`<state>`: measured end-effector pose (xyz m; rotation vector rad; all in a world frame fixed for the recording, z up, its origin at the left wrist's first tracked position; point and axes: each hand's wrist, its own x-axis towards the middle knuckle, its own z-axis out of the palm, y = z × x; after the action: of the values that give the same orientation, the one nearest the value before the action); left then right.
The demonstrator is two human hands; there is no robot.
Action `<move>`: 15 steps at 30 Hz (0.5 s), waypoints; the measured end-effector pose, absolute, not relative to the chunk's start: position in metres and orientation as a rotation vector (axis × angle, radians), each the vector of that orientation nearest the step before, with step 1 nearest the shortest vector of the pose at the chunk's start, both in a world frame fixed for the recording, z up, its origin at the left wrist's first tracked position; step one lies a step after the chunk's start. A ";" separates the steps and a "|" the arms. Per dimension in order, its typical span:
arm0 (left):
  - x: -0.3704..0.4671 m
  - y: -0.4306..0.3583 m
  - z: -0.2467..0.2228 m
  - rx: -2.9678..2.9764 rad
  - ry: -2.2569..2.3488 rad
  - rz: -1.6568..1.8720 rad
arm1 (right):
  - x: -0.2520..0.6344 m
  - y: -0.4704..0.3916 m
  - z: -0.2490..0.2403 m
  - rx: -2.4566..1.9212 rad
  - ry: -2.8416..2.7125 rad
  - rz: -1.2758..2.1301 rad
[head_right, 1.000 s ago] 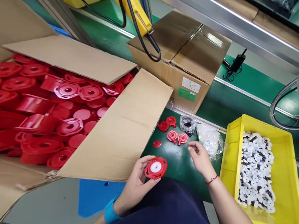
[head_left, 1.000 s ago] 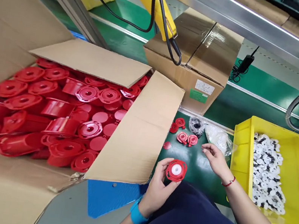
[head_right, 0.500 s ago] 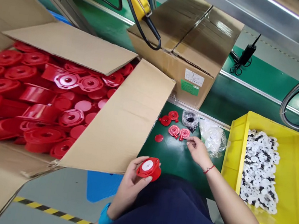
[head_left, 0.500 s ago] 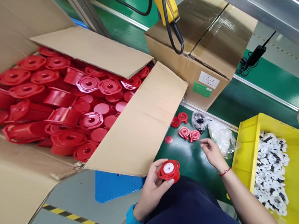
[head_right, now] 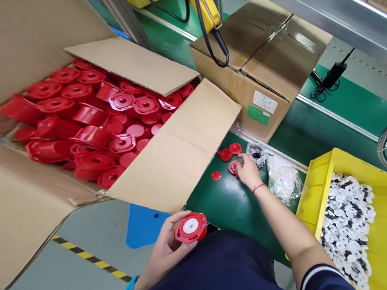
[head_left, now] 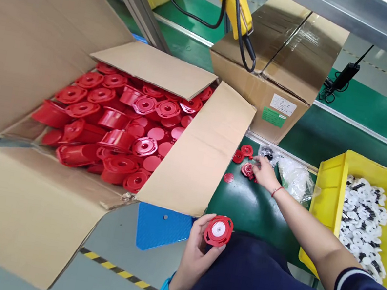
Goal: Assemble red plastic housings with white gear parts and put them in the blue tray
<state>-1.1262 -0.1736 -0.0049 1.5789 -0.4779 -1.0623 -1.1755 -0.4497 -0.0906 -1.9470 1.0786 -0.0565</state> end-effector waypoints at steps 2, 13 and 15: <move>-1.128 -0.167 -0.006 1.587 -0.488 -1.060 | -1.156 -0.472 -0.096 -1.989 1.115 -0.033; -1.137 -0.160 0.016 1.724 -0.363 -0.911 | -1.092 -0.527 -0.154 -1.835 1.305 0.482; -1.134 -0.157 0.013 1.709 -0.406 -0.911 | -1.092 -0.527 -0.160 -1.812 1.320 0.441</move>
<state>-1.1343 -0.1569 0.0133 1.7088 -0.4063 -0.9115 -1.0919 -0.5268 -0.1600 -1.8122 1.3198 0.4408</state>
